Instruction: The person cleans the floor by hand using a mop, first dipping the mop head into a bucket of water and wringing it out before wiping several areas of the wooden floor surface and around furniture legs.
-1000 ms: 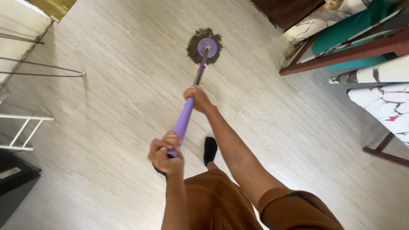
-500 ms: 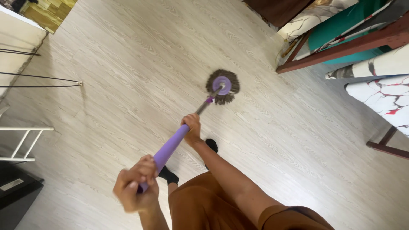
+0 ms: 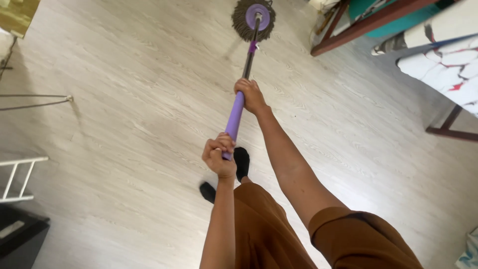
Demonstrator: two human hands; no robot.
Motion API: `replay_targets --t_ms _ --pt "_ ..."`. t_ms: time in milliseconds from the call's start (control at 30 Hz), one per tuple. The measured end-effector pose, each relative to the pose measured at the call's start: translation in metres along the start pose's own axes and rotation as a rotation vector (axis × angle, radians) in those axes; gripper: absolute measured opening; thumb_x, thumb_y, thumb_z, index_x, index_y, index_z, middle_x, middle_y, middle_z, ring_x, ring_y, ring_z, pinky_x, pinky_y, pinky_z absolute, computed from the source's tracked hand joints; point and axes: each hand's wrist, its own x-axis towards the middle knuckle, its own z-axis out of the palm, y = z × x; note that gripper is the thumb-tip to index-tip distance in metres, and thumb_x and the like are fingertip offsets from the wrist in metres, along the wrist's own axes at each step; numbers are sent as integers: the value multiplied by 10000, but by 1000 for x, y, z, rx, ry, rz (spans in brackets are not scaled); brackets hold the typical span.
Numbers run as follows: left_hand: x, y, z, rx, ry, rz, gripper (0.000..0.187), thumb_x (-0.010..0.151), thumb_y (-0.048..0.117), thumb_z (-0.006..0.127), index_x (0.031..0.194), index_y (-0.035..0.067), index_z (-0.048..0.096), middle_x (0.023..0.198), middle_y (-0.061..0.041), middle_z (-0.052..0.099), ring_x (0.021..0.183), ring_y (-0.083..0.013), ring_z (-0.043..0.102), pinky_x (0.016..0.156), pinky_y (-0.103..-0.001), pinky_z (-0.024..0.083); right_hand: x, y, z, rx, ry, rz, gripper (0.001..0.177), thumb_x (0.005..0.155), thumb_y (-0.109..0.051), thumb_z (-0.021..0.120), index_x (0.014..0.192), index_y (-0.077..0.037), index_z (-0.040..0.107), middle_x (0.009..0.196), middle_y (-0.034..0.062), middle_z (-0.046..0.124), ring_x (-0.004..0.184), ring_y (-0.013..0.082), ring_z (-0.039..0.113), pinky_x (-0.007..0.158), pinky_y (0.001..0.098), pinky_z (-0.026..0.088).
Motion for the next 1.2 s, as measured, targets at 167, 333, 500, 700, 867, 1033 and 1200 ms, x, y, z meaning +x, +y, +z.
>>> replay_targets --t_ms 167,333,500,700,867,1033,1200 --pt "-30 5 -11 22 -72 -130 152 830 39 371 697 55 443 581 -116 535 627 -230 526 980 -460 511 -75 2 4 27 179 -16 254 778 64 689 967 -65 577 1107 133 646 1322 422 509 1112 528 371" --pt "-64 74 -42 92 -108 -144 169 820 30 388 675 53 472 575 -110 530 582 -221 514 901 -452 527 -149 -59 43 120 410 76 298 704 -37 802 876 -64 559 990 158 614 1150 405 562 1023 467 446" --pt "-73 208 -90 167 -128 -21 126 831 21 430 747 -6 519 653 -136 545 579 -218 493 856 -462 544 -181 -166 115 127 619 -109 267 738 -51 790 746 -112 531 783 77 594 812 279 582 975 458 470" --pt "-112 238 -79 232 -242 189 88 800 90 419 784 13 459 592 -169 541 575 -229 523 897 -514 518 -172 -192 121 349 320 -201 193 783 -52 758 721 -130 592 750 26 660 761 205 616 826 355 498" --pt "-141 155 -37 164 -247 139 77 770 51 395 758 4 454 607 -158 532 588 -240 495 913 -502 515 -174 -98 68 196 139 -193 171 779 -75 745 703 -157 616 772 -3 692 790 175 661 864 345 553" --pt "-171 77 19 106 -313 32 114 808 27 369 724 23 447 587 -122 543 556 -187 477 788 -425 523 -227 -2 -7 58 224 -138 203 754 -18 742 691 -107 571 716 51 632 753 242 624 834 380 525" --pt "-207 -11 75 53 -423 -72 161 795 -27 353 700 27 471 580 -110 556 528 -164 478 659 -368 517 -305 94 -78 -4 326 -39 209 698 16 730 684 -95 554 709 82 613 741 269 607 828 401 486"
